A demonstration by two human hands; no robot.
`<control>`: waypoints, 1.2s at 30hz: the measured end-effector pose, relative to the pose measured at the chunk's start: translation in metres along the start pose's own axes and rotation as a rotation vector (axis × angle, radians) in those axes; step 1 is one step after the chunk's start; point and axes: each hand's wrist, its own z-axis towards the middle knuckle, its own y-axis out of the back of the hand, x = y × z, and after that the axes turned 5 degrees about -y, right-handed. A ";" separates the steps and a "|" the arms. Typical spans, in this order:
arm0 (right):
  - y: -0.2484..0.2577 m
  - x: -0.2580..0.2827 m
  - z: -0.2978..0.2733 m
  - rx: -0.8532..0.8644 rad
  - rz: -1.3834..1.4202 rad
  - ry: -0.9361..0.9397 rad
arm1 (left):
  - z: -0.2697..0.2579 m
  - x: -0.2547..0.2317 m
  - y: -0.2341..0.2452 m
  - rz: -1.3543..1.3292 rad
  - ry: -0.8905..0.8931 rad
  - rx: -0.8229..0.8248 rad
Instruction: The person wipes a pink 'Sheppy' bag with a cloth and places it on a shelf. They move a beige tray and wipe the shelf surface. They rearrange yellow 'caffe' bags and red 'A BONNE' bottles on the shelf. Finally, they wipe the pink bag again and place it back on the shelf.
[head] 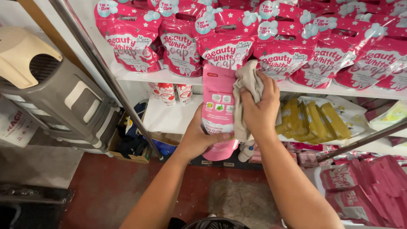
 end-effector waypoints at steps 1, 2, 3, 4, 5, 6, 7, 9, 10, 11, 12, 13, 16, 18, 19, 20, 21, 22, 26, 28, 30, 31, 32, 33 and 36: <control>-0.001 -0.001 0.001 -0.032 0.017 0.018 | 0.002 0.000 0.000 0.030 0.005 0.000; -0.003 0.008 -0.003 -0.028 0.021 0.013 | 0.006 0.001 0.001 0.034 0.010 -0.003; -0.005 0.017 -0.007 -0.046 -0.028 0.149 | 0.010 0.001 0.002 -0.015 0.003 0.006; -0.007 0.026 -0.010 -0.064 -0.078 0.286 | 0.015 0.001 0.003 -0.065 -0.006 0.017; -0.010 0.032 -0.015 -0.062 -0.076 0.281 | 0.019 0.009 0.009 -0.062 -0.002 0.015; -0.013 0.038 -0.021 -0.032 -0.075 0.324 | 0.023 0.016 0.015 -0.040 -0.113 0.028; -0.017 0.044 -0.027 -0.001 -0.074 0.367 | 0.028 0.023 0.023 -0.018 -0.225 0.040; -0.019 0.044 -0.029 0.021 -0.082 0.389 | 0.034 0.024 0.034 -0.055 -0.192 0.048; -0.020 0.044 -0.031 0.048 -0.090 0.411 | 0.035 0.025 0.040 -0.095 -0.158 0.052; -0.024 0.035 -0.027 0.048 -0.090 0.410 | 0.034 0.020 0.042 -0.094 -0.157 0.053; -0.028 0.026 -0.023 -0.014 -0.133 0.353 | 0.034 0.015 0.044 -0.100 -0.087 0.064; -0.031 0.018 -0.019 -0.075 -0.177 0.295 | 0.034 0.009 0.046 -0.107 -0.018 0.076; -0.039 0.013 -0.009 -0.142 -0.124 0.176 | 0.032 0.004 0.052 -0.138 -0.034 0.142; -0.047 0.037 -0.011 -0.138 -0.115 0.182 | 0.036 0.004 0.056 -0.088 -0.060 0.142; -0.051 0.049 -0.013 -0.130 -0.105 0.188 | 0.037 0.005 0.057 -0.039 -0.083 0.138; -0.053 0.062 -0.020 -0.134 -0.107 0.189 | 0.040 0.018 0.062 -0.040 -0.086 0.142; -0.056 0.075 -0.026 -0.069 -0.201 0.274 | 0.044 0.031 0.067 -0.063 -0.063 0.109; -0.058 0.088 -0.032 -0.004 -0.296 0.355 | 0.046 0.044 0.072 -0.086 -0.039 0.076; -0.068 0.072 -0.037 0.032 -0.296 0.397 | 0.040 0.017 0.080 -0.039 -0.222 0.122; -0.073 0.046 -0.029 -0.080 -0.238 0.139 | 0.033 -0.004 0.082 -0.004 -0.047 0.140; -0.069 0.044 -0.015 -0.094 -0.199 0.033 | 0.028 -0.007 0.086 -0.027 -0.043 0.161; -0.066 0.042 -0.006 -0.105 -0.158 -0.071 | 0.028 -0.009 0.088 -0.050 -0.040 0.179; -0.065 0.045 -0.001 -0.110 -0.163 -0.071 | 0.027 -0.010 0.089 -0.053 -0.041 0.185; -0.065 0.047 0.004 -0.094 -0.153 -0.089 | 0.026 -0.011 0.090 -0.050 -0.023 0.192; -0.067 0.066 0.008 -0.082 -0.178 -0.088 | 0.024 -0.006 0.092 -0.037 -0.012 0.206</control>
